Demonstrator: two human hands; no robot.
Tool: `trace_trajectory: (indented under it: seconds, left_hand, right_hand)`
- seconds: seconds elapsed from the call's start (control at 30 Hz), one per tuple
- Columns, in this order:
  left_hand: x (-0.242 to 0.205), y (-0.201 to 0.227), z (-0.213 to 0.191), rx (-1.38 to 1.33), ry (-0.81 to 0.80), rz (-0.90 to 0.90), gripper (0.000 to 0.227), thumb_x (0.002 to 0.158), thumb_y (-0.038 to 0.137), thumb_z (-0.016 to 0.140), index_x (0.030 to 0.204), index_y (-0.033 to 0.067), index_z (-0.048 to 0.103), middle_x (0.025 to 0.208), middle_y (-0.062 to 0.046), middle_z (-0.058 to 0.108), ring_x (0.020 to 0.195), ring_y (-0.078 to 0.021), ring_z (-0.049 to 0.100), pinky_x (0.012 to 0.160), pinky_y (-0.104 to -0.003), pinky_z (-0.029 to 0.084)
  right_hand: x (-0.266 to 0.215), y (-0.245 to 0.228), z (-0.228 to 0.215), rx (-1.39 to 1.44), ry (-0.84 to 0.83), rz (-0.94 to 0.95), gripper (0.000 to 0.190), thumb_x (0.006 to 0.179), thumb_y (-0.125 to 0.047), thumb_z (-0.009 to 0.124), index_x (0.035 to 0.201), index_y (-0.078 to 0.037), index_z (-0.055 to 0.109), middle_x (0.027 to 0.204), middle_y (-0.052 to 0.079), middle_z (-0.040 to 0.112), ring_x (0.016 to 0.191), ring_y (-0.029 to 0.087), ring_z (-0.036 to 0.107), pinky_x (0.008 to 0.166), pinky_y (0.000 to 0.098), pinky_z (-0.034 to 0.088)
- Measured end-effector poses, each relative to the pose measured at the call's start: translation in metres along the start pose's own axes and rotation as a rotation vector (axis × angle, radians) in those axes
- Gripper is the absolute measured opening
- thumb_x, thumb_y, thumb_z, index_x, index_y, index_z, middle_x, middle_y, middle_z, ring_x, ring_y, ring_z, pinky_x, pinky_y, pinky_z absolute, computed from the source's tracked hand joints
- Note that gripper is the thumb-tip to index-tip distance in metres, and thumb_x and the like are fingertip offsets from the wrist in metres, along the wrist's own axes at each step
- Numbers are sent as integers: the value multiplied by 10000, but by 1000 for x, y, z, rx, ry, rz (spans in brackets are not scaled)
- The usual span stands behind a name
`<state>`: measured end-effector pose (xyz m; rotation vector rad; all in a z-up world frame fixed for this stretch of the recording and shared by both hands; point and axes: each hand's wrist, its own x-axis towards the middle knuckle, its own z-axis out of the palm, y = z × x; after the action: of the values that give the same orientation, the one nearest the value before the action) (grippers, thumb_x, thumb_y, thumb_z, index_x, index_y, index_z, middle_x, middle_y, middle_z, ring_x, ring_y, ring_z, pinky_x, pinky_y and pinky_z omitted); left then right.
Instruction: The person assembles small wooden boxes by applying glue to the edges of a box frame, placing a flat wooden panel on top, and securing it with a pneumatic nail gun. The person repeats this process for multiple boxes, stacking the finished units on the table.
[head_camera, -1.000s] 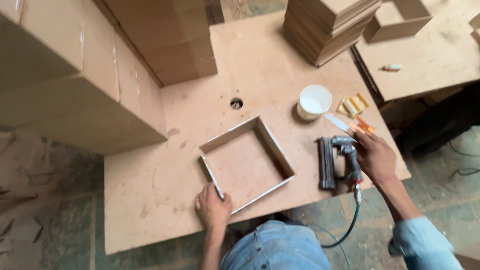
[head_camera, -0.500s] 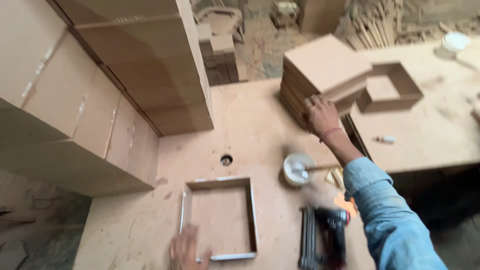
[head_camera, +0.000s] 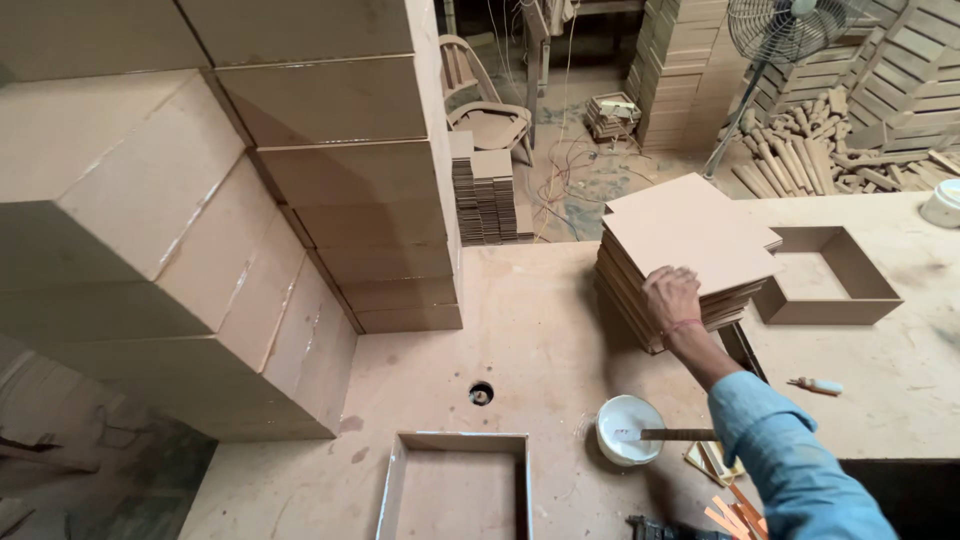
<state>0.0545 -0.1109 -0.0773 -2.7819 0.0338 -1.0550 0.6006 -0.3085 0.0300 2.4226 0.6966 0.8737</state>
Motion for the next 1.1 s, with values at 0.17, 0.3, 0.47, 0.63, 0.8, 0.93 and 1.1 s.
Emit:
trace_trajectory:
  seconds: [0.17,0.3,0.47,0.63,0.8,0.93,1.1]
  left_hand:
    - [-22,-11,22,57,84,38,327,946,448,597,1255,343,610,1266,53,677,1104,-139,636,952,-479,446]
    - [-27,7,16,102,304,-12,240,999,437,597,1234,388,615,1265,108,688,1116,-90,649,981,-446,460]
    - [-39,13,0,-11,234,-59,226,953,471,624,1159,391,672,1213,113,698,1051,-84,653,901,-467,479]
    - [-73,-13,-14,-191,67,-118,278,921,409,677,1189,356,727,1249,42,713,1075,-148,677,924,-464,498]
    - [-68,-23,-60,-755,-15,-495,495,831,200,810,1289,67,682,1405,-193,612,1297,-340,603,1081,-462,479]
    - [-23,-21,-115,-1002,-135,-707,968,771,161,880,1544,1,321,1605,-249,369,1487,-405,388,1182,-464,349]
    - [6,-31,-154,-1068,-302,-771,1218,695,200,938,1570,41,106,1624,-219,254,1488,-364,302,1175,-445,310]
  right_hand:
    - [-19,17,-18,71,86,-84,232,987,-74,543,1125,69,662,945,238,734,849,316,749,666,371,607]
    - [-25,40,-27,240,3,-72,354,1000,-277,558,1001,58,671,859,203,729,783,292,745,658,364,607]
    - [-28,64,-54,90,129,2,251,930,-129,545,1075,31,671,897,167,726,761,252,732,645,349,589]
    - [-24,89,-131,329,222,151,116,1009,-71,559,1071,-36,652,904,142,715,747,258,707,637,375,559]
    - [-126,37,-226,970,490,388,155,1078,-35,588,1210,22,645,931,166,694,745,302,662,653,400,505]
    - [-234,-37,-283,1612,132,693,202,1130,-159,586,1181,30,636,907,88,656,789,158,590,691,328,495]
    - [-311,-123,-331,2135,-192,863,304,1038,-169,589,1262,32,628,1026,119,713,880,152,637,771,316,516]
